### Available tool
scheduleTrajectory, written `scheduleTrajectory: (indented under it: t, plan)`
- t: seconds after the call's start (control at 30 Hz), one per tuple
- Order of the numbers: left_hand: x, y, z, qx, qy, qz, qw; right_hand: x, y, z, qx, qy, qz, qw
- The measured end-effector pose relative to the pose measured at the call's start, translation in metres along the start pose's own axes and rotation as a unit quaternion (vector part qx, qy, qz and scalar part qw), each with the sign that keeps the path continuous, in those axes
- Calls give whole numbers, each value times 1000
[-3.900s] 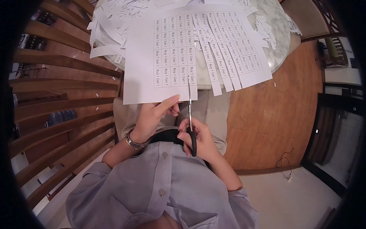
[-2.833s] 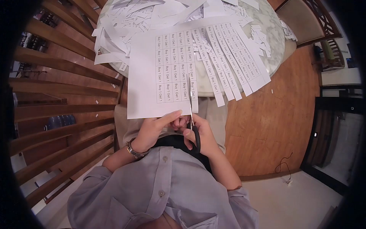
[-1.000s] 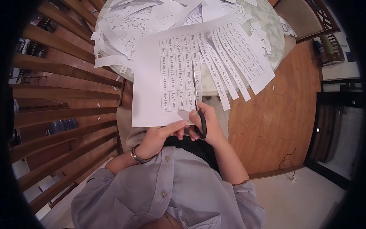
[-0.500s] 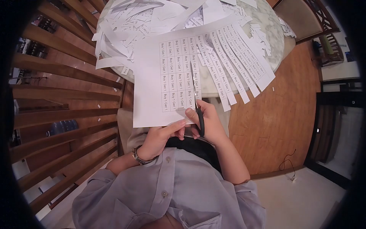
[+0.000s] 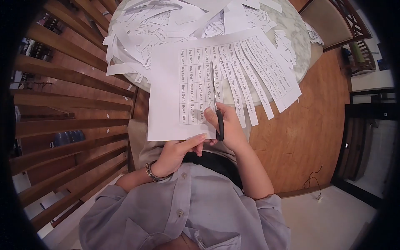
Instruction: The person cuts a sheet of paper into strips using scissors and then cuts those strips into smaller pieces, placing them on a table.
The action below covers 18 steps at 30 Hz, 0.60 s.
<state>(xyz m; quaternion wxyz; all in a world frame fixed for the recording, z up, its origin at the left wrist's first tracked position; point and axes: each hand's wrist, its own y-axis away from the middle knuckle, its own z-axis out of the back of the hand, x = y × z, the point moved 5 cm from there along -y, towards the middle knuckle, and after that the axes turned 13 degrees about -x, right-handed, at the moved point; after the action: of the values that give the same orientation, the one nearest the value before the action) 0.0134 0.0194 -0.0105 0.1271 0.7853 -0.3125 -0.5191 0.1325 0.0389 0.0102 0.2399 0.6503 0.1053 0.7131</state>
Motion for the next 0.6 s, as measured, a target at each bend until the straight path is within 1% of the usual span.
scheduleTrajectory:
  t: [0.07, 0.13, 0.23, 0.37, 0.43, 0.47, 0.53, 0.6]
  plan:
    - [0, 1, -2, -3, 6, 1, 1000, -3, 0, 1, 0, -21, -8, 1000]
    - [1, 1, -2, -2, 4, 3, 1000, -4, -1, -1, 34, -63, -8, 997]
    - [3, 1, -2, -2, 7, 6, 1000, 1, 1, -2, 9, -82, 10, 997]
    - [2, 3, -2, 4, 8, 3, 1000, -2, 0, -1, -3, -81, 6, 997]
    - [4, 5, -3, 6, -1, 6, 1000, -2, -7, 2, -24, -62, 104, 992]
    - [5, 6, -3, 8, -10, 10, 1000, -2, -9, 4, -24, -62, 104, 992]
    - [5, 7, -5, 10, -13, 8, 1000, 1, -9, 7, -14, -89, 48, 995]
    - [5, 8, -8, 13, -16, 8, 1000, 8, -8, 7, -3, -81, 59, 995]
